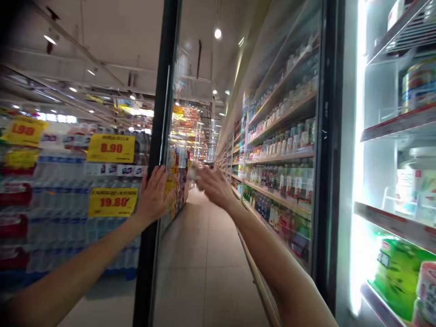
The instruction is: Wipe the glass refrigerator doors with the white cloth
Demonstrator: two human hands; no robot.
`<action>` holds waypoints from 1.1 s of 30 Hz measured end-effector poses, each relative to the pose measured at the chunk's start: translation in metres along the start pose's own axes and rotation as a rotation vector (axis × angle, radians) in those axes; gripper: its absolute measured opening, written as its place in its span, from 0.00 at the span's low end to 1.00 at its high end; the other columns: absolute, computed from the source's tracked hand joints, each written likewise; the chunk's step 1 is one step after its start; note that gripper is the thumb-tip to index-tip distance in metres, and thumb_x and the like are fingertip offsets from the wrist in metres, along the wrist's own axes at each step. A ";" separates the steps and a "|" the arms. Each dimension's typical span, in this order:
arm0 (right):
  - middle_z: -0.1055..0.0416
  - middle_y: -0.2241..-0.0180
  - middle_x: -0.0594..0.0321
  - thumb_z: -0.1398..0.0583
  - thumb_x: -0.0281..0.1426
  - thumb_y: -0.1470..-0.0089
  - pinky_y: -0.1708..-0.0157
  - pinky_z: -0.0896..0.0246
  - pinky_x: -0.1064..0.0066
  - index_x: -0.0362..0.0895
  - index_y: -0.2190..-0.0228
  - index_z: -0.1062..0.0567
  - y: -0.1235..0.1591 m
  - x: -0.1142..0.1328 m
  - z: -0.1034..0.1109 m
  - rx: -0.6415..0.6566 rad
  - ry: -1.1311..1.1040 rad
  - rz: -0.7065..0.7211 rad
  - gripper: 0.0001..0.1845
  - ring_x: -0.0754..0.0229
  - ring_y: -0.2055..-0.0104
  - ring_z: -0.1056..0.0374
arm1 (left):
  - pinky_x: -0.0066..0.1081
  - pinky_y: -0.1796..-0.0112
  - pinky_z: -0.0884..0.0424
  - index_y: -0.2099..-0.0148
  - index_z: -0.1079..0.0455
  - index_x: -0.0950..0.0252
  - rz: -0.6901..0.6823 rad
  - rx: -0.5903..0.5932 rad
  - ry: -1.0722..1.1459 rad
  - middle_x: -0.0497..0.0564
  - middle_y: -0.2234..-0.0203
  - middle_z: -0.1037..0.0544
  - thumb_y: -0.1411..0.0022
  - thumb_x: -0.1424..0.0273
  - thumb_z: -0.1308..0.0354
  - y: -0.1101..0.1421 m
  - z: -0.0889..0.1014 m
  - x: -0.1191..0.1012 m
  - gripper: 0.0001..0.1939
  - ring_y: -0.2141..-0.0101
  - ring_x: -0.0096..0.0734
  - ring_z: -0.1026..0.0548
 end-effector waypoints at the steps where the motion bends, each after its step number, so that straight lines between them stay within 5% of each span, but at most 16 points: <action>1: 0.42 0.42 0.62 0.47 0.24 0.48 0.39 0.69 0.51 0.49 0.52 0.33 0.001 -0.030 0.011 -0.082 0.058 -0.215 0.21 0.57 0.35 0.60 | 0.47 0.42 0.55 0.35 0.61 0.64 -0.009 0.008 0.008 0.59 0.40 0.45 0.39 0.65 0.53 0.001 -0.002 -0.004 0.33 0.39 0.40 0.51; 3: 0.43 0.41 0.59 0.48 0.24 0.48 0.40 0.65 0.49 0.48 0.52 0.33 0.014 -0.060 0.026 -0.155 0.128 -0.442 0.21 0.55 0.35 0.60 | 0.47 0.42 0.55 0.35 0.63 0.63 -0.028 0.031 0.028 0.59 0.39 0.46 0.38 0.65 0.53 0.002 -0.008 -0.015 0.34 0.39 0.40 0.51; 4: 0.43 0.41 0.59 0.48 0.24 0.48 0.40 0.64 0.50 0.47 0.53 0.32 0.026 -0.059 0.028 -0.144 0.136 -0.447 0.20 0.55 0.35 0.60 | 0.46 0.42 0.55 0.35 0.63 0.64 -0.040 0.042 0.036 0.59 0.39 0.47 0.38 0.65 0.53 0.003 -0.011 -0.021 0.34 0.38 0.40 0.52; 9: 0.38 0.44 0.68 0.46 0.26 0.47 0.38 0.66 0.57 0.51 0.59 0.29 0.103 0.031 0.008 0.095 -0.024 0.177 0.14 0.62 0.36 0.58 | 0.46 0.42 0.53 0.35 0.62 0.66 -0.131 0.107 0.067 0.59 0.40 0.45 0.39 0.68 0.53 0.017 -0.025 -0.055 0.33 0.38 0.39 0.52; 10: 0.38 0.44 0.69 0.46 0.26 0.47 0.37 0.67 0.58 0.52 0.60 0.29 0.113 0.034 0.008 0.110 -0.030 0.212 0.14 0.63 0.36 0.57 | 0.45 0.42 0.53 0.35 0.61 0.66 -0.152 0.124 0.075 0.59 0.40 0.44 0.39 0.68 0.53 0.020 -0.028 -0.062 0.33 0.39 0.39 0.51; 12: 0.38 0.44 0.67 0.47 0.25 0.47 0.38 0.68 0.56 0.51 0.59 0.29 0.115 0.005 0.016 0.047 0.028 0.049 0.15 0.63 0.36 0.57 | 0.45 0.42 0.53 0.35 0.59 0.66 -0.188 0.151 0.088 0.59 0.41 0.43 0.39 0.68 0.53 0.026 -0.033 -0.074 0.32 0.39 0.39 0.50; 15: 0.43 0.41 0.58 0.49 0.26 0.46 0.39 0.65 0.52 0.48 0.53 0.32 0.112 -0.074 0.042 -0.160 0.196 -0.481 0.19 0.58 0.35 0.58 | 0.46 0.42 0.53 0.36 0.57 0.67 -0.213 0.166 0.103 0.60 0.41 0.43 0.39 0.67 0.52 0.029 -0.041 -0.093 0.31 0.39 0.40 0.50; 17: 0.45 0.40 0.56 0.50 0.26 0.46 0.40 0.61 0.51 0.47 0.52 0.33 0.117 -0.093 0.049 -0.207 0.244 -0.607 0.20 0.55 0.35 0.58 | 0.45 0.41 0.54 0.37 0.55 0.67 -0.220 0.172 0.121 0.59 0.41 0.43 0.39 0.66 0.52 0.031 -0.047 -0.104 0.30 0.39 0.40 0.50; 19: 0.43 0.42 0.57 0.49 0.25 0.47 0.40 0.59 0.54 0.47 0.54 0.31 0.128 -0.070 0.042 -0.142 0.214 -0.491 0.19 0.56 0.36 0.58 | 0.45 0.41 0.54 0.37 0.54 0.67 -0.232 0.185 0.141 0.59 0.41 0.42 0.39 0.66 0.52 0.034 -0.053 -0.116 0.30 0.39 0.39 0.50; 23: 0.36 0.46 0.66 0.47 0.26 0.47 0.38 0.66 0.57 0.50 0.60 0.28 0.168 0.018 0.017 0.080 0.054 -0.026 0.14 0.61 0.36 0.56 | 0.44 0.40 0.56 0.38 0.51 0.67 -0.266 0.221 0.170 0.57 0.41 0.41 0.39 0.66 0.51 0.045 -0.064 -0.131 0.29 0.39 0.38 0.49; 25: 0.36 0.46 0.67 0.46 0.27 0.46 0.37 0.67 0.57 0.52 0.59 0.28 0.185 0.020 0.018 0.130 0.032 0.019 0.14 0.62 0.36 0.55 | 0.43 0.40 0.56 0.38 0.50 0.67 -0.275 0.228 0.174 0.57 0.41 0.41 0.40 0.66 0.51 0.051 -0.068 -0.134 0.28 0.39 0.37 0.49; 27: 0.37 0.45 0.63 0.48 0.26 0.46 0.38 0.65 0.54 0.52 0.56 0.30 0.198 -0.023 0.033 0.086 0.090 -0.209 0.17 0.61 0.37 0.54 | 0.43 0.40 0.56 0.38 0.50 0.66 -0.275 0.226 0.173 0.57 0.41 0.41 0.40 0.66 0.51 0.054 -0.069 -0.136 0.28 0.39 0.37 0.49; 30: 0.43 0.42 0.52 0.51 0.26 0.47 0.42 0.57 0.48 0.45 0.51 0.32 0.231 -0.111 0.073 -0.221 0.260 -0.848 0.21 0.53 0.37 0.52 | 0.44 0.41 0.55 0.38 0.50 0.65 -0.266 0.221 0.173 0.57 0.41 0.42 0.40 0.67 0.50 0.056 -0.071 -0.137 0.29 0.39 0.37 0.49; 33: 0.45 0.41 0.47 0.52 0.26 0.48 0.46 0.51 0.45 0.41 0.49 0.35 0.254 -0.125 0.084 -0.404 0.329 -1.102 0.24 0.49 0.38 0.51 | 0.44 0.41 0.55 0.38 0.51 0.66 -0.241 0.215 0.173 0.57 0.41 0.41 0.40 0.67 0.50 0.055 -0.072 -0.139 0.29 0.39 0.38 0.49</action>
Point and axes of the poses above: each hand's wrist, its own y-axis away from the middle knuckle, its own z-axis out of the back of the hand, x = y × z, the point moved 6 cm from there along -y, towards the middle knuckle
